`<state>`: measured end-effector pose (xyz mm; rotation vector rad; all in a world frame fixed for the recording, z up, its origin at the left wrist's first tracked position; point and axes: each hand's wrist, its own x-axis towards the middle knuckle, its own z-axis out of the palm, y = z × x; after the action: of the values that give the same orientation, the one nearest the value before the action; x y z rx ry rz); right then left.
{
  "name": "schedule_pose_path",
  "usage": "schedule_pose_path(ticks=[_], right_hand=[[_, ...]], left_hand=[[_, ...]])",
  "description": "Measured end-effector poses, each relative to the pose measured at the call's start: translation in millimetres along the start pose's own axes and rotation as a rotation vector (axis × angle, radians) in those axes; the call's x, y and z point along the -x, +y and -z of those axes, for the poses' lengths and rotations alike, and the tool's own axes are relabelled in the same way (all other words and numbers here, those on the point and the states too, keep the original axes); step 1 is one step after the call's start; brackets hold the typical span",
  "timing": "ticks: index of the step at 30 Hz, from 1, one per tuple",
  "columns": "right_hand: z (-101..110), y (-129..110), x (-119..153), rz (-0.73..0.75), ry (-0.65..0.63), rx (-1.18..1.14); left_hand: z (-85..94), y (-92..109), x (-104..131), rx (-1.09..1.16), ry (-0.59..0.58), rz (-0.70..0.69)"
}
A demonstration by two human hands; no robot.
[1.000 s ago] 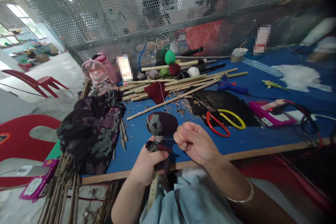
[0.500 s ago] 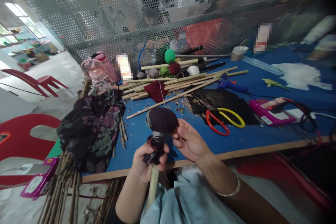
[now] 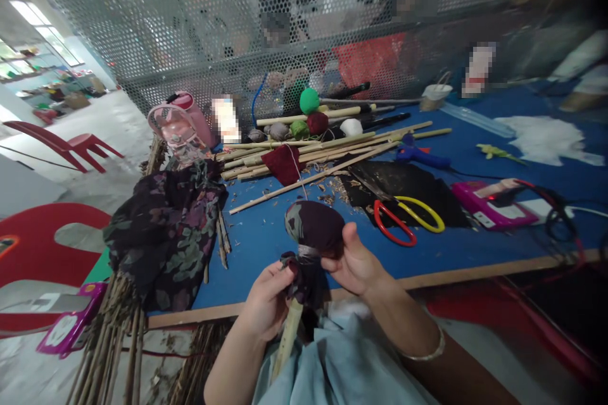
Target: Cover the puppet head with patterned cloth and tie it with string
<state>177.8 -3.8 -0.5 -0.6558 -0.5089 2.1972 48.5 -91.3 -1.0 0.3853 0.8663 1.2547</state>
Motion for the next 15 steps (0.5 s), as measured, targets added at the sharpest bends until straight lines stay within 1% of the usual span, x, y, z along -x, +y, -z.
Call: schedule_pose_path(ticks=[2, 3, 4, 6, 7, 8, 9, 10, 12, 13, 14, 15], right_hand=[[0, 0, -1, 0.032, 0.063, -0.017], [0, -1, -2, 0.045, 0.093, -0.025], [1, -1, -2, 0.057, 0.116, -0.029], [1, -2, -2, 0.078, 0.151, -0.028], [0, -3, -3, 0.088, 0.169, -0.026], [-1, -3, -3, 0.095, 0.184, -0.024], [-2, -4, -3, 0.102, 0.199, -0.021], [-5, -4, -3, 0.108, 0.214, -0.017], [-9, -3, -2, 0.127, 0.241, 0.004], [-12, -2, -1, 0.142, 0.248, 0.020], [-14, -1, 0, 0.157, 0.247, 0.041], [-16, -1, 1, 0.171, 0.242, 0.065]], left_hand=[[2.9, 3, 2, -0.181, 0.062, -0.032], [4.9, 7, 4, -0.326, 0.127, -0.086], [6.9, 13, 6, -0.498, 0.223, -0.180], [8.6, 24, 11, -0.830, 0.488, -0.468], [7.5, 28, 12, -0.947, 0.602, -0.610], [4.7, 30, 13, -1.017, 0.668, -0.709], [0.3, 29, 14, -1.056, 0.660, -0.735], [-5.5, 26, 13, -1.065, 0.580, -0.689], [-18.5, 15, 8, -1.022, 0.333, -0.472], [-24.4, 8, 4, -0.989, 0.256, -0.407], [-29.0, 2, 0, -0.955, 0.211, -0.369], [-32.2, -2, -4, -0.924, 0.193, -0.354]])
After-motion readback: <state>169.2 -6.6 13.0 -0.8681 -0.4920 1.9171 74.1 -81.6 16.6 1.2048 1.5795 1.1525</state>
